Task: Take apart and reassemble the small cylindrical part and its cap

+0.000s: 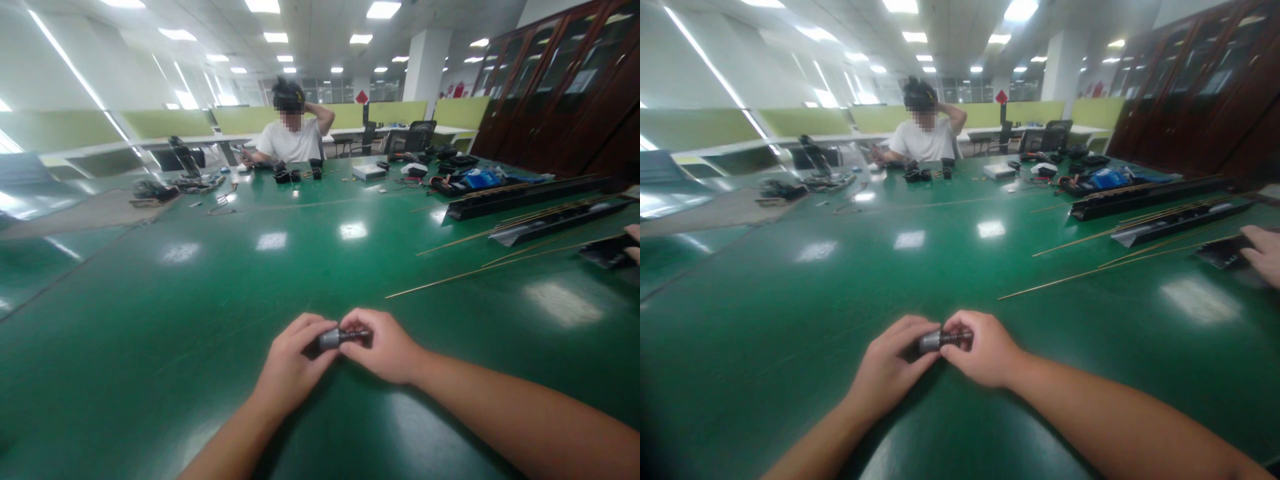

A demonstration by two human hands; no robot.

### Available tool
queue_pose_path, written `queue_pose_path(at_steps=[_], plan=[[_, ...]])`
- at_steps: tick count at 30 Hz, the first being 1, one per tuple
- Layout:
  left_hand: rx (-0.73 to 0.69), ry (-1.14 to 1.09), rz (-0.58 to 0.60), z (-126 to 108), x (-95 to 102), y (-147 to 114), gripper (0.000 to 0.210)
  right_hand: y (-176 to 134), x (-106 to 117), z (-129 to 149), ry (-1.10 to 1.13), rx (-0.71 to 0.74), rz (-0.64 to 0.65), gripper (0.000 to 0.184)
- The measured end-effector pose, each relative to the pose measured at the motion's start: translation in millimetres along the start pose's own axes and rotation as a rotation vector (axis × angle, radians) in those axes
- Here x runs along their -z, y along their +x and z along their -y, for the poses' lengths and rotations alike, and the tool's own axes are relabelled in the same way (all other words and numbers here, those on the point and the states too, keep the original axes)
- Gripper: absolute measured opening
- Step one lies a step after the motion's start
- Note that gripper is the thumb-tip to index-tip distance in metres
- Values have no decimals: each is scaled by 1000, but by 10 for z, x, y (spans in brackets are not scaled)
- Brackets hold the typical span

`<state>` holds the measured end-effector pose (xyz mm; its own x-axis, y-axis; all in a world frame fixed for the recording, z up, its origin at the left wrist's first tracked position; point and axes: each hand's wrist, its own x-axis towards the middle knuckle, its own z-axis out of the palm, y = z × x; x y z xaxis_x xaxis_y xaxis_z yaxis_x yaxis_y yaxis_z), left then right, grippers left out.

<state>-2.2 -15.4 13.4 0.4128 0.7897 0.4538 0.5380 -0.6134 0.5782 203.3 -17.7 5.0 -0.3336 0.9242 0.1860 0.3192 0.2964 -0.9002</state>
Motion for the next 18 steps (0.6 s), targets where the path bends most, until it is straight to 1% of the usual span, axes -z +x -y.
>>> queue_pose_path(at_steps=[9, 18], plan=[[17, 0, 6, -4, -12, -7, 21, 6, 2, -8, -3, -18, -3, 13], [46, 4, 30, -15, 0, -10, 19, 11, -7, -11, 17, -26, -5, 11]])
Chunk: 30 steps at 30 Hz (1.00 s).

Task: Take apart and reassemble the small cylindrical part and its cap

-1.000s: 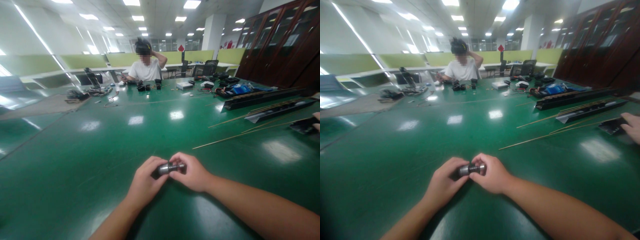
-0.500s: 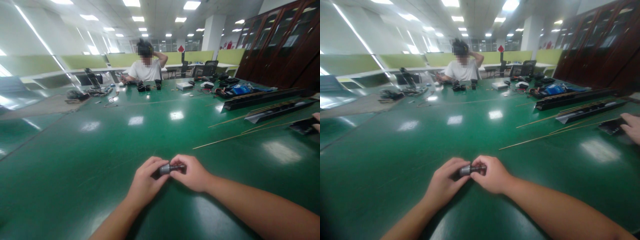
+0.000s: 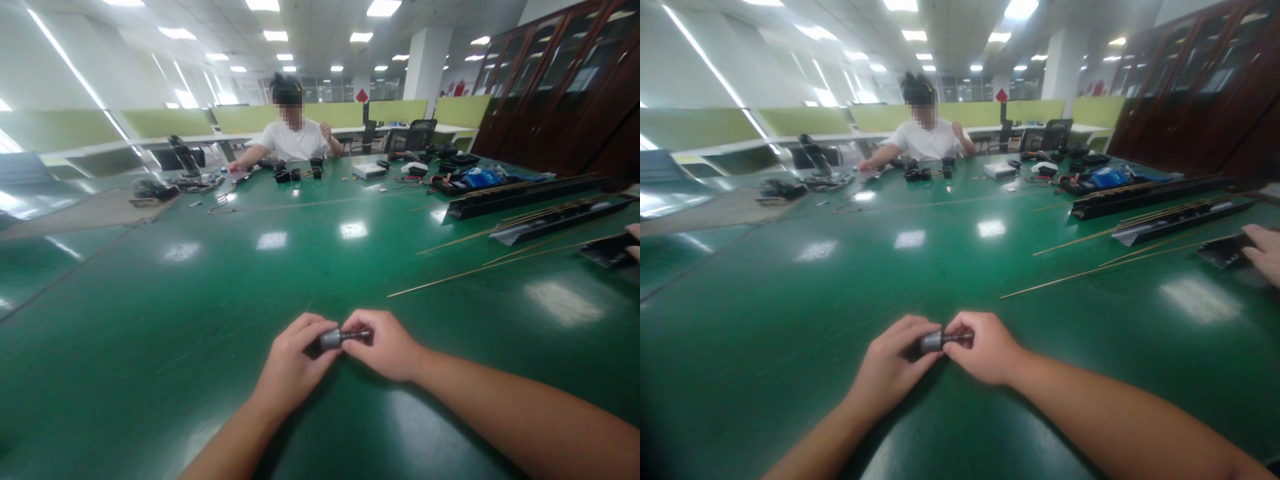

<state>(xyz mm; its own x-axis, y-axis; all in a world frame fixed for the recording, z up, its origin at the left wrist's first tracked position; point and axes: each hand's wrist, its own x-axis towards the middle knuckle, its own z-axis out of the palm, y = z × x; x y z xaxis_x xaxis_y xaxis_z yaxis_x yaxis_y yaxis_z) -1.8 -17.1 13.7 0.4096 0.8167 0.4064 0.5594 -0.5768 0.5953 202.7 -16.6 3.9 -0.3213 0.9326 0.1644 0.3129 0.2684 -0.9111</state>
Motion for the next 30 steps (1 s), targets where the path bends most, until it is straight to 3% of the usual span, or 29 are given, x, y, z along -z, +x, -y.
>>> queue_pose_path(at_steps=[30], plan=[[-43, 22, -37, 35, 4, -16, 22, 3, 1, -35, 20, -23, -6, 10]])
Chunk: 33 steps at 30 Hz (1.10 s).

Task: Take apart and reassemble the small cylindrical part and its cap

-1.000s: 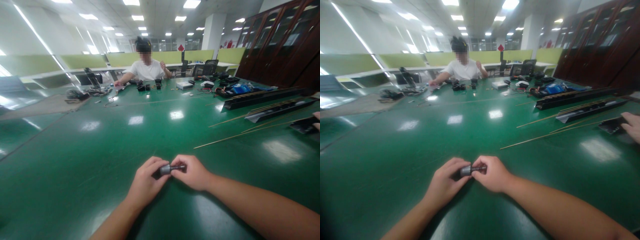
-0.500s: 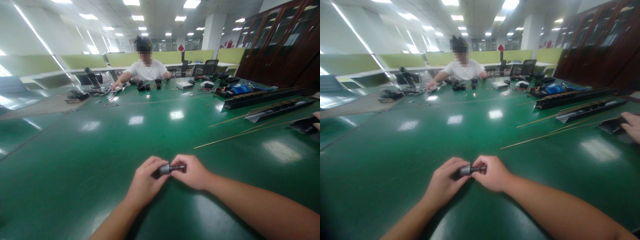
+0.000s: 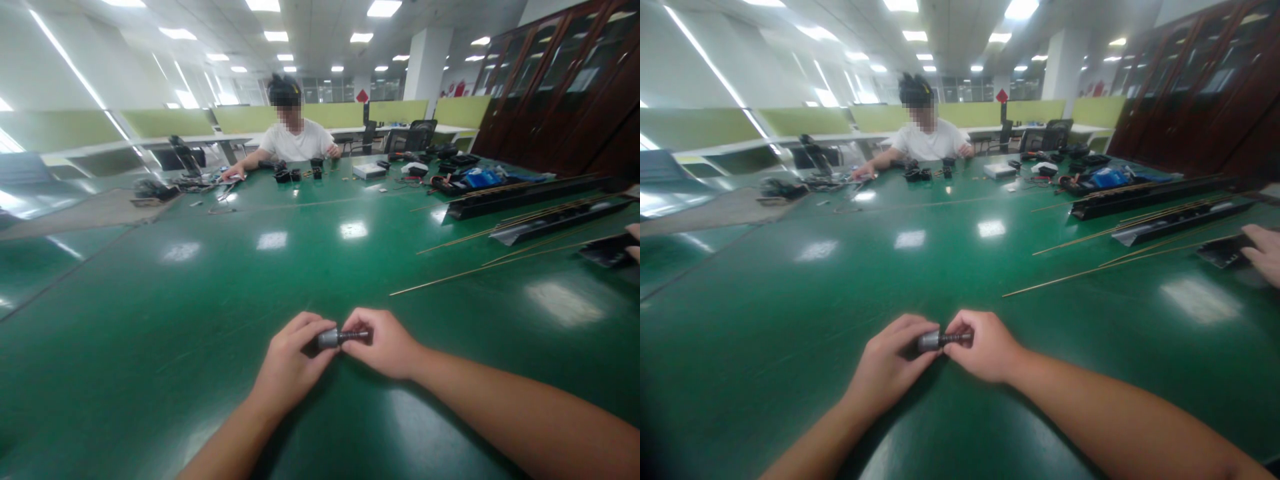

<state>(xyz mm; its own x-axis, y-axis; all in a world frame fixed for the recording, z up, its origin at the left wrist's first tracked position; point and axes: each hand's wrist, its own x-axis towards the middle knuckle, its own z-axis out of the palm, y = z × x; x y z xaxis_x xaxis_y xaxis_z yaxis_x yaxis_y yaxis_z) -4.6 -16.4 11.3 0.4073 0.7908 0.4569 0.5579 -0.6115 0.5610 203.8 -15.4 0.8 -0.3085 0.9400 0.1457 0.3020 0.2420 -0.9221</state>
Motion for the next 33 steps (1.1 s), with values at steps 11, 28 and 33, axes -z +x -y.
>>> queue_pose_path(at_steps=[11, 28, 33], plan=[[5, 9, 2, 6, 25, 6, 20, 12, -9, -18, -10, -4, -1, 11], [-9, 78, -11, 47, 107, 14, 20, 10, 0, -21, -23, -43, -15, 9], [-6, 98, -20, 50, 122, 21, 20, 11, 1, -27, -15, -41, -15, 9]])
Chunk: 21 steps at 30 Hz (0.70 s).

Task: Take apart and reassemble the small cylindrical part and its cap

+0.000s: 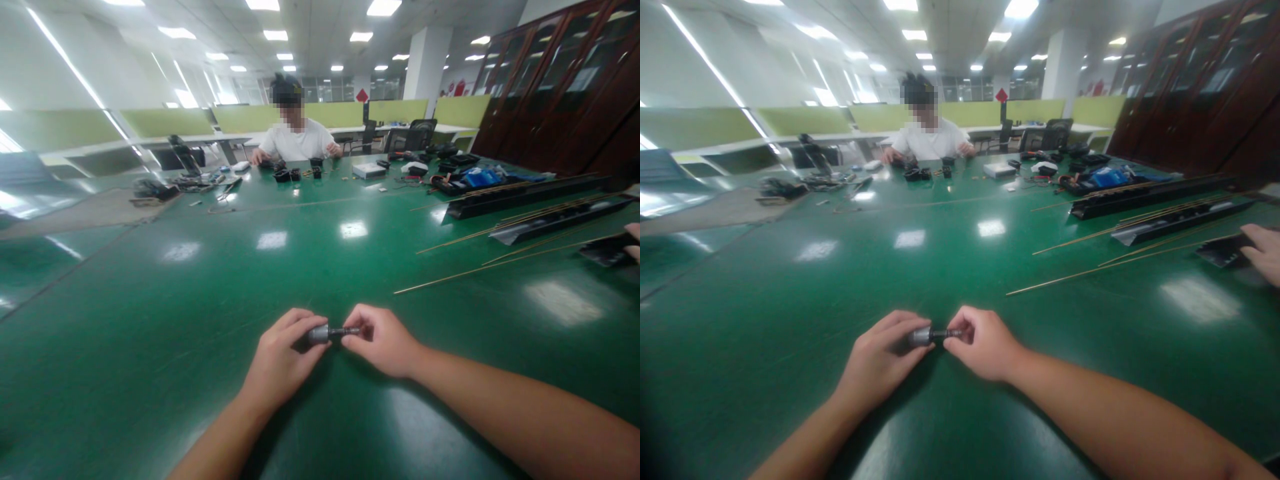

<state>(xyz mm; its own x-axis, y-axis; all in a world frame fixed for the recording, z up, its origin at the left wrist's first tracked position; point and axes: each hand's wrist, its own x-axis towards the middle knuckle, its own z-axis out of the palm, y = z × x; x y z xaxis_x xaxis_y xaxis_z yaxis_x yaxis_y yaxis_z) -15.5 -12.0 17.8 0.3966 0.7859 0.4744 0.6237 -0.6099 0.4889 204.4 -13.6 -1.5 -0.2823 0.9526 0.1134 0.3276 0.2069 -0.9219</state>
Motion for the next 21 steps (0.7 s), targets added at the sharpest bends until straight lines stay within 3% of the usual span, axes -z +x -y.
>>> queue_pose_path(at_steps=[15, 18, 21], plan=[[32, 44, -34, 122, 110, 38, 16, 6, -7, -12, 21, -30, -28, 10], [126, 79, -131, 241, 187, 52, 19, 4, -11, -16, 22, -22, -21, 11], [348, 25, -224, 330, 260, 81, 36, 8, -16, -27, 16, -19, -12, 12]])
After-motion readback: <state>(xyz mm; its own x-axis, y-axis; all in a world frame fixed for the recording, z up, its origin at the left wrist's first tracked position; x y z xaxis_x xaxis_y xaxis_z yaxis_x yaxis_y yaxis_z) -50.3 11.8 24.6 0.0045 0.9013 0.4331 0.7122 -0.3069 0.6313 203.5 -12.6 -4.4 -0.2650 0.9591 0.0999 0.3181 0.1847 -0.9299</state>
